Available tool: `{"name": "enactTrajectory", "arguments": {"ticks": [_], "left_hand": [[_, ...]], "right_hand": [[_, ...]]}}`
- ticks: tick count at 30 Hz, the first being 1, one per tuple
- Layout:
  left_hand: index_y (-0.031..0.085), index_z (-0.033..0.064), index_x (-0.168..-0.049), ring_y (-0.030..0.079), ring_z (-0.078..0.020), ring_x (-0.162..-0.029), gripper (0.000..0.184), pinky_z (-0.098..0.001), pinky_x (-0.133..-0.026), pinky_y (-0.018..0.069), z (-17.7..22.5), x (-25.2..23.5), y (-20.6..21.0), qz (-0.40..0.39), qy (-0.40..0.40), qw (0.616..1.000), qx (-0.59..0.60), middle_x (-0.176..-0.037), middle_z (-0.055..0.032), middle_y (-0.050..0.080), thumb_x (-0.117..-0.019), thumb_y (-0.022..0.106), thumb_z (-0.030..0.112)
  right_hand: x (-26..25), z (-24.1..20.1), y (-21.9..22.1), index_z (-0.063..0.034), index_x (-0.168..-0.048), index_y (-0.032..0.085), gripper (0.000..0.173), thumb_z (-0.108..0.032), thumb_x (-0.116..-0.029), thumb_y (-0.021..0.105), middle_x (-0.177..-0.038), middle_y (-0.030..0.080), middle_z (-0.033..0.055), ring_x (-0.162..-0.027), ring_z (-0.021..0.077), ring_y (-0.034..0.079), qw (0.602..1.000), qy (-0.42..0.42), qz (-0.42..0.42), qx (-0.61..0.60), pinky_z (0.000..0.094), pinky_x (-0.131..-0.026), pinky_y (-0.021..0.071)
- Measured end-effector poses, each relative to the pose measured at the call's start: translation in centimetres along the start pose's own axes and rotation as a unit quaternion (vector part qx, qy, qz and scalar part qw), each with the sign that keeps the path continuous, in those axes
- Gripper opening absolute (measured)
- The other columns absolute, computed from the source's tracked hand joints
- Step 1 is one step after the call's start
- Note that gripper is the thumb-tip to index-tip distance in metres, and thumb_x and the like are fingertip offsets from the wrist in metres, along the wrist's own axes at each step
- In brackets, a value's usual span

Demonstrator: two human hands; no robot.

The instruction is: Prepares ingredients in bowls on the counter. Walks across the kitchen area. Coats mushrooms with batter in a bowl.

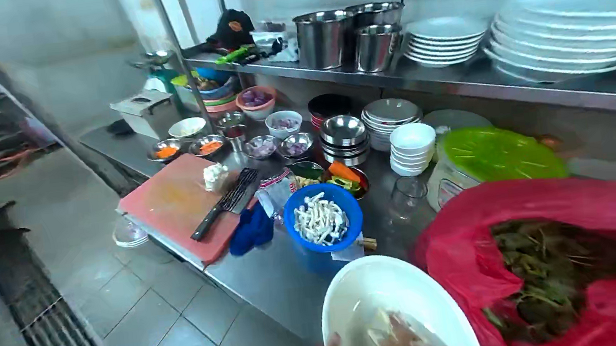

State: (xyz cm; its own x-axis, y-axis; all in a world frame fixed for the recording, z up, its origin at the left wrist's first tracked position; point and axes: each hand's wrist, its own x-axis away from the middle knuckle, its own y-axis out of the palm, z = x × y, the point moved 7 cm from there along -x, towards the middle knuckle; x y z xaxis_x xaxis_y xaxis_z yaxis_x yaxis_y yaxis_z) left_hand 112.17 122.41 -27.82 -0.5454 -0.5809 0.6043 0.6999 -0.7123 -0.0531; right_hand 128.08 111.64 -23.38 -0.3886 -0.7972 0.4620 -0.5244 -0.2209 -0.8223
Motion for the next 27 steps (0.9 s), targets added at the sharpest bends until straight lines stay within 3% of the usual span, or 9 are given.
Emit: {"name": "enactTrajectory", "arguments": {"ticks": [1, 3, 5, 7, 12, 16, 19, 22, 27], "left_hand": [[0.057, -0.0012, -0.136, 0.074, -0.0317, -0.085, 0.068, -0.0523, -0.077, 0.0624, 2.8, -2.0, -2.5, 0.043, 0.04, 0.997, -0.04, -0.104, -0.0207, 0.073, -0.1059, 0.04, 0.058], [0.042, -0.0028, -0.146, 0.073, -0.0329, -0.086, 0.066, -0.0502, -0.077, 0.0617, 8.8, -7.1, -5.0, 0.077, 0.077, 0.994, -0.021, -0.114, -0.0253, 0.067, -0.1084, 0.039, 0.051], [0.029, -0.0016, -0.153, 0.073, -0.0342, -0.087, 0.058, -0.0453, -0.076, 0.0634, 12.3, -12.4, -4.2, 0.059, 0.044, 0.992, 0.099, -0.122, -0.0303, 0.061, -0.1102, 0.046, 0.034], [0.033, 0.0009, -0.149, 0.07, -0.0345, -0.088, 0.046, -0.0446, -0.073, 0.0614, 14.2, -14.2, -3.4, 0.075, -0.002, 0.976, 0.205, -0.12, -0.0295, 0.059, -0.1086, 0.048, 0.015], [0.042, 0.003, -0.141, 0.069, -0.0247, -0.08, 0.035, -0.0381, -0.068, 0.0609, 18.7, -8.6, -4.8, 0.074, 0.018, 0.988, 0.135, -0.107, -0.0195, 0.062, -0.1077, 0.045, 0.01], [0.04, 0.0106, -0.148, 0.073, -0.028, -0.087, 0.047, -0.0441, -0.068, 0.0643, 21.1, -1.8, -4.8, 0.024, 0.117, 0.993, -0.005, -0.116, -0.0173, 0.066, -0.1033, 0.054, 0.006], [0.045, 0.0112, -0.148, 0.074, -0.0228, -0.08, 0.061, -0.0445, -0.064, 0.0639, 19.4, 1.0, -3.9, 0.07, 0.234, 0.954, -0.174, -0.107, -0.0135, 0.07, -0.0907, 0.065, 0.009], [0.038, 0.0193, -0.159, 0.068, -0.0262, -0.083, 0.08, -0.0494, -0.067, 0.057, 17.8, 2.9, -1.7, 0.119, 0.319, 0.893, -0.295, -0.126, -0.0153, 0.064, -0.0856, 0.067, 0.006], [0.041, 0.0241, -0.159, 0.064, -0.0259, -0.055, 0.088, -0.0443, -0.048, 0.0537, 15.8, 4.7, 1.2, 0.16, 0.403, 0.818, -0.378, -0.153, -0.0215, 0.046, -0.0807, 0.071, -0.003]], "right_hand": [[-0.2, -0.1, -0.1, -0.0069, -0.138, 0.065, 0.043, -0.007, -0.0945, 0.061, -0.155, 0.04, 0.0341, -0.133, 0.0562, 0.05, 1.0, 0.012, -0.003, -0.008, 0.0692, -0.105, 0.0443], [0.0, -0.5, -0.2, -0.0065, -0.136, 0.066, 0.041, -0.008, -0.0957, 0.059, -0.155, 0.04, 0.0333, -0.127, 0.0559, 0.055, 0.998, 0.048, -0.04, -0.012, 0.0678, -0.102, 0.0472], [0.0, -0.8, -0.6, -0.0067, -0.135, 0.066, 0.039, -0.01, -0.097, 0.059, -0.155, 0.041, 0.0317, -0.117, 0.0538, 0.062, 0.994, 0.078, -0.079, -0.007, 0.0658, -0.095, 0.0514], [0.1, -0.6, -0.9, -0.0077, -0.138, 0.064, 0.041, -0.012, -0.097, 0.061, -0.158, 0.039, 0.0296, -0.119, 0.0517, 0.061, 0.991, 0.088, -0.104, -0.012, 0.0637, -0.097, 0.0517], [1.1, 0.5, -1.4, -0.0051, -0.141, 0.06, 0.043, -0.016, -0.099, 0.061, -0.159, 0.04, 0.0254, -0.138, 0.046, 0.05, 0.988, 0.091, -0.104, -0.063, 0.0603, -0.108, 0.0452], [2.4, 1.2, -2.3, -0.0014, -0.141, 0.059, 0.044, -0.016, -0.0994, 0.061, -0.15, 0.05, 0.0279, -0.139, 0.0448, 0.049, 0.984, 0.112, -0.095, -0.101, 0.0601, -0.113, 0.041], [2.3, 2.0, -3.1, 0.005, -0.14, 0.056, 0.045, -0.015, -0.0995, 0.062, -0.143, 0.054, 0.0282, -0.135, 0.0427, 0.051, 0.976, 0.146, -0.093, -0.132, 0.0575, -0.114, 0.0397], [2.3, 2.5, -3.9, 0.0055, -0.142, 0.053, 0.047, -0.016, -0.1015, 0.06, -0.141, 0.056, 0.028, -0.136, 0.0414, 0.051, 0.968, 0.173, -0.099, -0.151, 0.056, -0.114, 0.0386], [2.2, 2.6, -4.0, 0.0039, -0.136, 0.058, 0.039, -0.012, -0.1, 0.06, -0.132, 0.061, 0.0262, -0.128, 0.0409, 0.057, 0.968, 0.179, -0.096, -0.15, 0.057, -0.107, 0.0444]]}}
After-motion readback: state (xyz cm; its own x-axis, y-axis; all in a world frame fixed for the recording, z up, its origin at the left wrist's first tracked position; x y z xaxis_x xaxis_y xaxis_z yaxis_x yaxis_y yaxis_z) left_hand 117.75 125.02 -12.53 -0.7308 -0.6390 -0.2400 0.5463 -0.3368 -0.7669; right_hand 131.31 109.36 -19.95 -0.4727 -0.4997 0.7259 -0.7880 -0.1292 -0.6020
